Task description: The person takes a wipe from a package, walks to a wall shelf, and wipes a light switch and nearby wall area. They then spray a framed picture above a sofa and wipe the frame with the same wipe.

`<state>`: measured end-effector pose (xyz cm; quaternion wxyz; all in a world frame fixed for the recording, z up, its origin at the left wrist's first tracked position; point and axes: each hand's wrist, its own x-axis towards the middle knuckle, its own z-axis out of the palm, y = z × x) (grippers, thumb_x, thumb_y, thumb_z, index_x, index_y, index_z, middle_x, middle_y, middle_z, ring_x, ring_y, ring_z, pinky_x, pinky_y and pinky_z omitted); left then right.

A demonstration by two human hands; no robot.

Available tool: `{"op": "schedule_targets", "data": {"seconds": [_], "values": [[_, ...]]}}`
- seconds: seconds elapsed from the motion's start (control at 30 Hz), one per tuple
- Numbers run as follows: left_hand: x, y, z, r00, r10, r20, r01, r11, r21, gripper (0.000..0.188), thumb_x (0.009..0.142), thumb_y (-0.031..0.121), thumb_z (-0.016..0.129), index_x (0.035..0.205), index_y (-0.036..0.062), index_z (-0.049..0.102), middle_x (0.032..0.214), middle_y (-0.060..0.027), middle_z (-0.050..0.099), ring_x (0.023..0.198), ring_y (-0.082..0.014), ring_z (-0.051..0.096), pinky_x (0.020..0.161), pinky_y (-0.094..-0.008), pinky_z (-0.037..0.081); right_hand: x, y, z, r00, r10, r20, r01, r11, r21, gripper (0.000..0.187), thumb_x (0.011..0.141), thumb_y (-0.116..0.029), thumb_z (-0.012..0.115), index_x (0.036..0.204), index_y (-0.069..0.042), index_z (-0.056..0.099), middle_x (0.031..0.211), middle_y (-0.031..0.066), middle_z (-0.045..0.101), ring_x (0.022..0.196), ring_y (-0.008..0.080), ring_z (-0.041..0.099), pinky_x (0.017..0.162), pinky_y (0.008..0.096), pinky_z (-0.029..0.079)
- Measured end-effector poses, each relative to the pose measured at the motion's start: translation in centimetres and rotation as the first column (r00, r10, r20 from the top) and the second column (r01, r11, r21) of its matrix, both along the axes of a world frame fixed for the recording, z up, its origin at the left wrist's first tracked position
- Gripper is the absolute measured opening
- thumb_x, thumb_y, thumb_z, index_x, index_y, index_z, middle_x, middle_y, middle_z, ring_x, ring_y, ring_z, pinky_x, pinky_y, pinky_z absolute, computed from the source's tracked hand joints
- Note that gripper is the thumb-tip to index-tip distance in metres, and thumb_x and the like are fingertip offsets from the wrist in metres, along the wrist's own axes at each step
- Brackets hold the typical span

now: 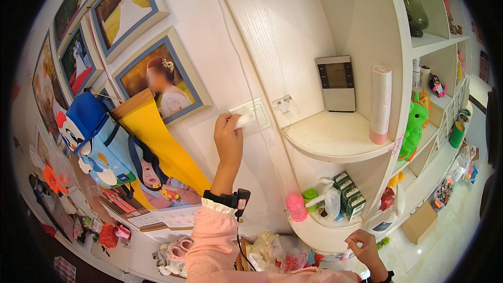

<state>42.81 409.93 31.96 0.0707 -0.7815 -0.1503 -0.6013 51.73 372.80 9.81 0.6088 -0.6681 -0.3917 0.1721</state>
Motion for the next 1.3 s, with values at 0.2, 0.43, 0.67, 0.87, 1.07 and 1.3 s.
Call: {"op": "schedule_targets", "data": {"seconds": [0.2, 0.43, 0.67, 0.87, 1.07, 1.3], "values": [[-2.5, -0.9, 0.5, 0.971, -0.09, 0.22, 0.127, 0.979, -0.162, 0.026, 0.067, -0.012, 0.056, 0.09, -0.0007, 0.061, 0.087, -0.01, 0.054, 0.08, -0.0229, 0.055, 0.067, -0.0273, 0.045, 0.1, -0.2, -0.1, 1.0, 0.002, -0.017, -0.002, 1.0, -0.017, 0.005, 0.071, 0.002, 0.061, 0.076, 0.003, 0.063, 0.073, 0.0109, 0.06, 0.06, 0.0155, 0.058, 0.055, 0.0237, 0.047], [-0.6, -2.6, -1.1, 0.994, -0.041, 0.104, 0.044, 0.999, -0.028, 0.032, 0.057, -0.013, 0.058, 0.086, 0.001, 0.061, 0.087, -0.0112, 0.055, 0.079, -0.0271, 0.055, 0.07, -0.0308, 0.046, 0.2, 0.3, -0.1, 0.999, 0.011, -0.04, -0.011, 1.0, -0.005, 0.005, 0.071, 0.002, 0.061, 0.076, 0.003, 0.064, 0.073, 0.0102, 0.06, 0.059, 0.0153, 0.058, 0.054, 0.0233, 0.046], [3.5, -1.2, -1.1, 0.983, 0.152, -0.1, -0.112, 0.938, 0.328, 0.006, 0.067, -0.001, 0.061, 0.072, -0.0001, 0.057, 0.08, -0.0066, 0.055, 0.068, -0.0242, 0.05, 0.059, -0.0347, 0.041, -0.2, 0.2, -0.3, 1.0, 0.013, 0.017, -0.013, 1.0, -0.02, 0.005, 0.072, 0.002, 0.061, 0.076, 0.002, 0.063, 0.073, 0.0098, 0.06, 0.058, 0.0141, 0.057, 0.053, 0.0236, 0.046], [3.1, -1.2, -4.7, 0.95, 0.265, -0.165, -0.202, 0.925, 0.323, 0.004, 0.07, 0.003, 0.059, 0.067, 0.0023, 0.056, 0.075, -0.0056, 0.052, 0.068, -0.0227, 0.047, 0.059, -0.0338, 0.039, -0.2, -0.7, 0.0, 0.997, 0.005, -0.073, -0.01, 0.998, -0.056, 0.006, 0.071, 0.003, 0.061, 0.077, 0.003, 0.063, 0.073, 0.0107, 0.059, 0.059, 0.0151, 0.058, 0.053, 0.0242, 0.046], [0.1, -3.2, -6.8, 0.954, 0.164, -0.253, -0.123, 0.978, 0.171, 0.013, 0.059, 0.0, 0.059, 0.071, 0.0038, 0.059, 0.077, -0.0059, 0.053, 0.07, -0.0242, 0.049, 0.059, -0.0347, 0.04, 0.2, -0.5, -0.1, 1.0, -0.012, -0.005, 0.012, 1.0, -0.025, 0.006, 0.072, 0.003, 0.061, 0.077, 0.003, 0.063, 0.073, 0.0111, 0.059, 0.06, 0.0159, 0.058, 0.054, 0.0247, 0.046], [-6.0, -5.7, -8.8, 0.994, -0.005, -0.108, -0.024, 0.964, -0.264, 0.026, 0.056, -0.01, 0.058, 0.078, 0.0027, 0.061, 0.082, -0.0091, 0.055, 0.076, -0.0255, 0.054, 0.065, -0.0313, 0.044, 0.6, -0.3, -0.2, 0.999, 0.026, 0.04, -0.023, 0.997, -0.07, 0.006, 0.074, -0.002, 0.063, 0.079, 0.002, 0.064, 0.073, 0.0106, 0.06, 0.059, 0.0165, 0.057, 0.053, 0.025, 0.045]]}}
